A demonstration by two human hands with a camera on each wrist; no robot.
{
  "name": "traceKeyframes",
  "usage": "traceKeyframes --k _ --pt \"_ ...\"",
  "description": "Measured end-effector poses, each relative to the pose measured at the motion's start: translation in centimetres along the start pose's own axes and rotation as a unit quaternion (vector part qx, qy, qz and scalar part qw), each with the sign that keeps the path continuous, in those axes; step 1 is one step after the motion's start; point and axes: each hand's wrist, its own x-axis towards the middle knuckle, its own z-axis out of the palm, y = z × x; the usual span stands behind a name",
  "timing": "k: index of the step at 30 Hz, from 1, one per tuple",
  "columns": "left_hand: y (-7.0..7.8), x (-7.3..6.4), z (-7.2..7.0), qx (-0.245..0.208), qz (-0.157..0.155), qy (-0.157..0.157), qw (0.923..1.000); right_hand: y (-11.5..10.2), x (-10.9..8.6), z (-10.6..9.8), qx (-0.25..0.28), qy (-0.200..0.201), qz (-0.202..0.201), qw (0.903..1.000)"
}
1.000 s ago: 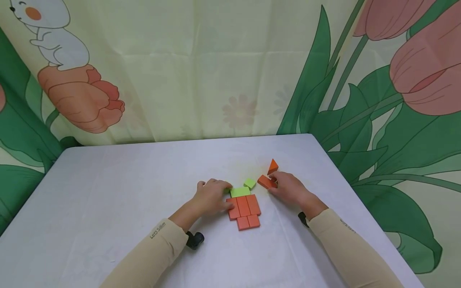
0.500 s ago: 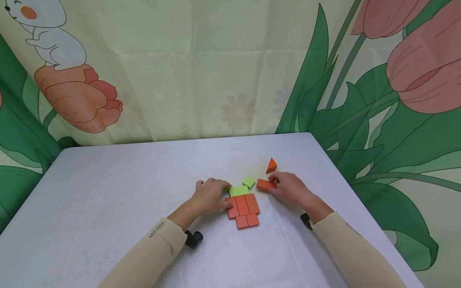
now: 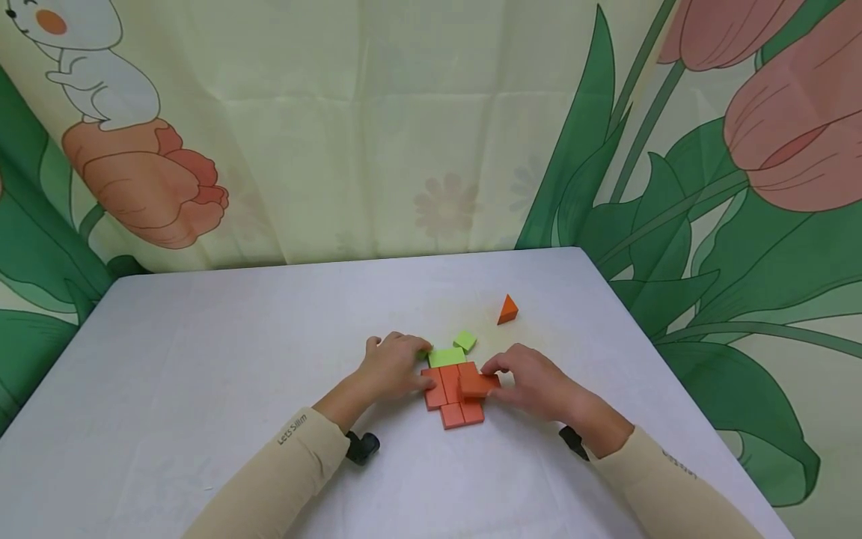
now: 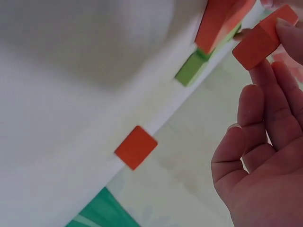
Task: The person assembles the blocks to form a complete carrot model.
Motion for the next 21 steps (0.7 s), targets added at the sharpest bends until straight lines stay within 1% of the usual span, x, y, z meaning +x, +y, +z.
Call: traceKeyframes --k 5,10,14,17,21 --pt "0.0 0.0 0.1 -0.005 0.000 0.005 1.0000 -0.7 -0.8 0.6 0.001 -0.018 -0.033 0.9993" --pt "-0.1 0.0 0.2 -0.001 0.000 0.006 1.0000 -1.0 -1.5 1.0 0.027 -0.042 -0.053 0.9973" --pt "-0.1 0.1 0.3 0.000 0.000 0.007 1.0000 -1.2 -1.7 1.4 0.031 -0.057 -0.055 0.9963" --pt "-0.1 0.1 0.3 -0.001 0.003 0.008 1.0000 -1.2 -1.8 1.7 0.025 -0.071 -0.052 0.9959" --pt "-0.2 0.2 0.4 0.001 0.003 0.007 1.0000 -1.3 -1.8 1.9 0.017 -0.079 -0.051 0.9954"
